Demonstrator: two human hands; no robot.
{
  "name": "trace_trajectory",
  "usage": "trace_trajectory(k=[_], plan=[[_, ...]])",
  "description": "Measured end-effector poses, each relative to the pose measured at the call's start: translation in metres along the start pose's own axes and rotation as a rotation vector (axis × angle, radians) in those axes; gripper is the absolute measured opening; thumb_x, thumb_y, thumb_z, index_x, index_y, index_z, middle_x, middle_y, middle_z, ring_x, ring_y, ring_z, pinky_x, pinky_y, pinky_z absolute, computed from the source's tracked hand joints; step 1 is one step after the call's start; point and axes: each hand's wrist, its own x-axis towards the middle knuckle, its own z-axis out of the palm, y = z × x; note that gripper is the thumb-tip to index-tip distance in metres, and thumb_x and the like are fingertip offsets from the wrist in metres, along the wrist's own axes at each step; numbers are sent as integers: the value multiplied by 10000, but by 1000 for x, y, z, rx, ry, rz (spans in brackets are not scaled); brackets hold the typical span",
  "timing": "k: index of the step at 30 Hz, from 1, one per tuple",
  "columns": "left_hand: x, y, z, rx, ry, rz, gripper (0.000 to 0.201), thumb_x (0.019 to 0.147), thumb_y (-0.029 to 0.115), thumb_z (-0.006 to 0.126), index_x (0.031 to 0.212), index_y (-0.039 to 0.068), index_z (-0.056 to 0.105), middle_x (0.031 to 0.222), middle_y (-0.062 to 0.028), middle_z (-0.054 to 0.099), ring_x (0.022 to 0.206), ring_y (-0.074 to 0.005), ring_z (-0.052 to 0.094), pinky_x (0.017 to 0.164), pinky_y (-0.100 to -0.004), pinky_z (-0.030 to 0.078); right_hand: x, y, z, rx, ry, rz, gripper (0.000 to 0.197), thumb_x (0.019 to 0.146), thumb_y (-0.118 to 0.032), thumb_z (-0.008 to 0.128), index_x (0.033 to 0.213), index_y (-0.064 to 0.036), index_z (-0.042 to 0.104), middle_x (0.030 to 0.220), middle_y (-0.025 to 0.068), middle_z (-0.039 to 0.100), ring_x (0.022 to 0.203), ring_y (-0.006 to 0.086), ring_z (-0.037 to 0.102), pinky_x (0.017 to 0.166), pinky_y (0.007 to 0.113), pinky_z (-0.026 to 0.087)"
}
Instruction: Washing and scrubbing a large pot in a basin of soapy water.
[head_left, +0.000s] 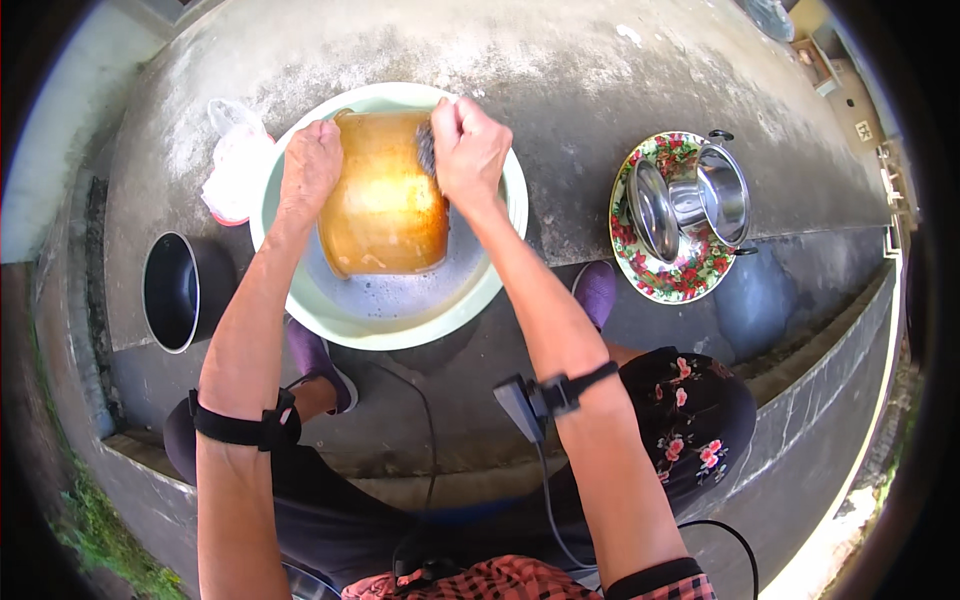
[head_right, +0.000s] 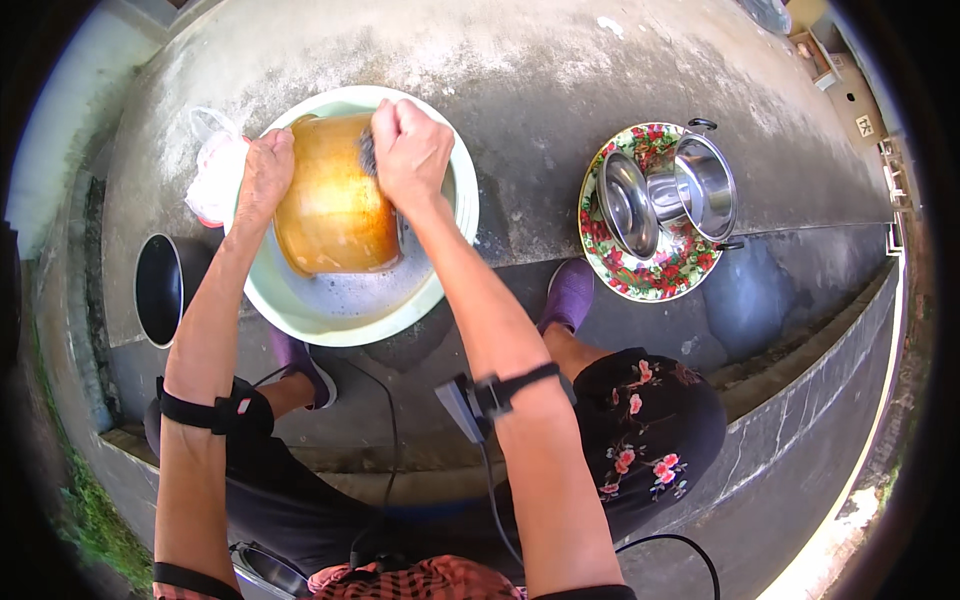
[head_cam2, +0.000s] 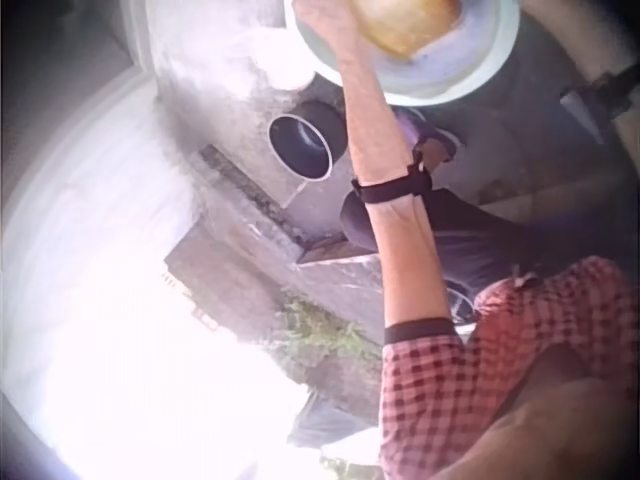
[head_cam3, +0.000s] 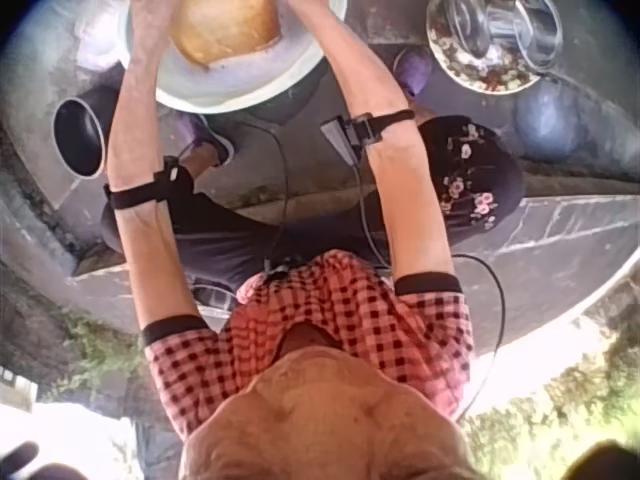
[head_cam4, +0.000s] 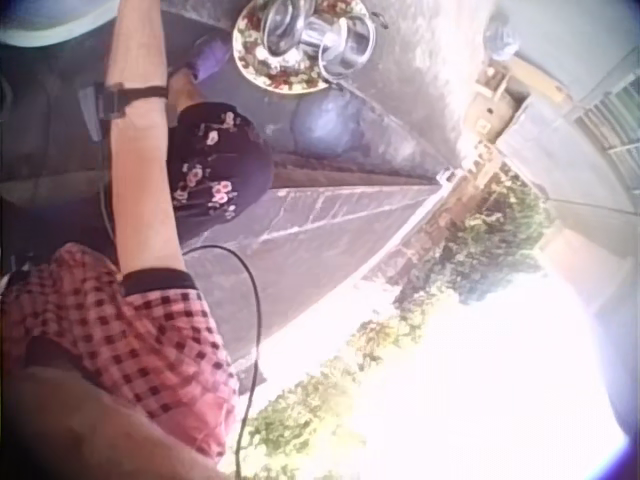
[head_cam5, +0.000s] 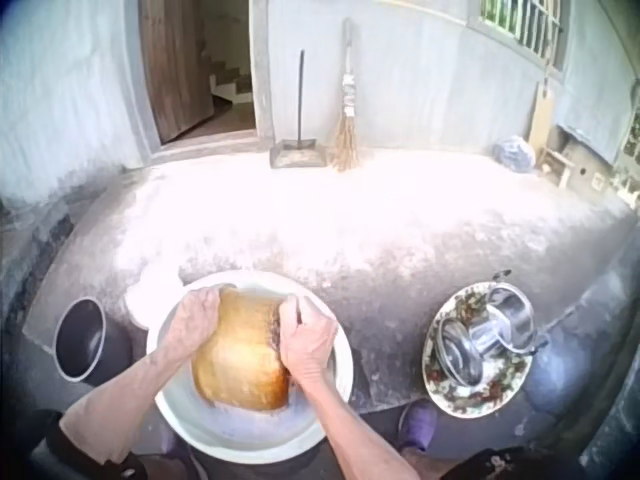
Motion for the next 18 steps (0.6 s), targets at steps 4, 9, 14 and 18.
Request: trace_trajectory(k=[4, 9, 14, 18], plan=[[-1, 8, 0, 48, -2, 20, 344, 896, 246, 395, 877, -43, 581, 874, -291, 567, 849, -454, 547, 745, -431, 446, -28, -20, -17, -5, -33, -59, 346, 833, -151, 561, 559, -13, 401, 498, 178, 432, 455, 348, 480, 445, 407, 356], [3, 15, 4, -26, 24, 51, 338, 891, 248, 397, 880, -30, 590, 880, -289, 575, 848, -450, 553, 763, -431, 443, 36, 14, 6, -156, -51, 134, 283, 807, -177, 528, 583, -4, 525, 587, 190, 551, 503, 360, 536, 521, 442, 427], [8, 6, 11, -5, -31, -58, 359, 876, 259, 405, 861, -54, 581, 901, -289, 579, 864, -439, 560, 779, -434, 441, 47, 6, 21, -469, -330, 31, 273, 793, -215, 537, 631, 4, 545, 681, 165, 604, 567, 343, 563, 559, 440, 461], [5, 11, -2, 1, -9, -57, 352, 869, 253, 400, 876, -43, 589, 877, -278, 587, 827, -419, 575, 772, -420, 443, -11, -39, 6, -352, -187, -355, 233, 766, -175, 609, 592, -51, 516, 645, 96, 572, 532, 298, 546, 499, 394, 442]])
